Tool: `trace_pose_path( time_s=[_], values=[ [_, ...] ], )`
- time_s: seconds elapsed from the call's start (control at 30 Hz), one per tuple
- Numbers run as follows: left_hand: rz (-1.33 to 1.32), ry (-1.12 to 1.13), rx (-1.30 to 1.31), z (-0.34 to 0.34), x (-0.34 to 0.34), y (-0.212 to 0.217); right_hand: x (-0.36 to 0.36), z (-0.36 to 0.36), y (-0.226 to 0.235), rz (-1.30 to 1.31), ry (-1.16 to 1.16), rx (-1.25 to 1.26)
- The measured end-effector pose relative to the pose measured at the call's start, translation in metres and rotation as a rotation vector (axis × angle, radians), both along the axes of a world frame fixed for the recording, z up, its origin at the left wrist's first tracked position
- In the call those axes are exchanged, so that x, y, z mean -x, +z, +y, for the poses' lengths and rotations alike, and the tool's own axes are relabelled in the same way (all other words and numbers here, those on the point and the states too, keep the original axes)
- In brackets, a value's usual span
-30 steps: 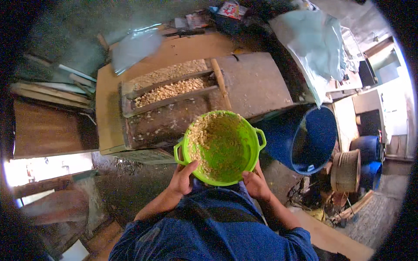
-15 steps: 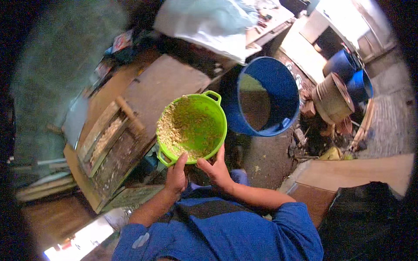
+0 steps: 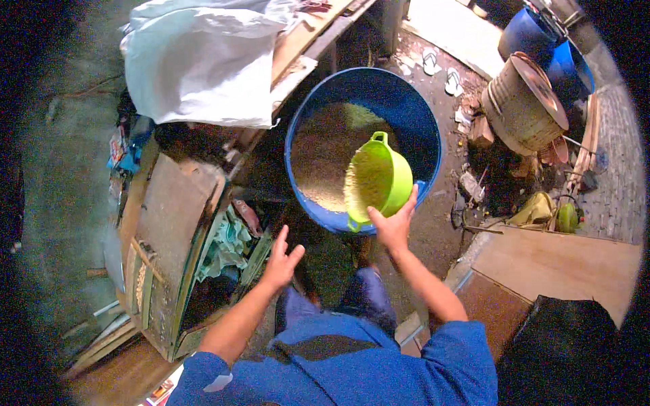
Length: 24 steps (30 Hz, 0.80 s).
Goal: The person scoops soybeans from a large blue barrel into a green bowl, then pours the beans into a wooden mold and spreads them evenly by hand.
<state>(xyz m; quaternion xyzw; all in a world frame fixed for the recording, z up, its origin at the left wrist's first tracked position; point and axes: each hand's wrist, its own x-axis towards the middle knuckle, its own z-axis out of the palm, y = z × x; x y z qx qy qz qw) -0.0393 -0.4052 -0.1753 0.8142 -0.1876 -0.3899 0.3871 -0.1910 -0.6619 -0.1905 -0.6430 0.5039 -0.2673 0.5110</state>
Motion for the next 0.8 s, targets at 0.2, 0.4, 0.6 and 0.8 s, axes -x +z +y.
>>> trace_pose_path(
  time_s=[0.2,0.4,0.6,0.8],
  values=[
    [-0.268,-0.003,-0.135,-0.069,-0.081,-0.039,-0.033,-0.076,-0.007,0.383,0.133,0.062],
    [-0.438,0.103,-0.116,-0.165,-0.150,-0.085,-0.067,-0.090,-0.049,0.321,0.185,0.528],
    [-0.570,0.172,0.031,-0.192,-0.154,-0.127,-0.053,-0.074,-0.126,0.839,0.659,0.160],
    [-0.604,0.171,0.050,-0.194,-0.157,-0.127,-0.075,-0.055,-0.166,0.689,0.477,0.326]
  ],
)
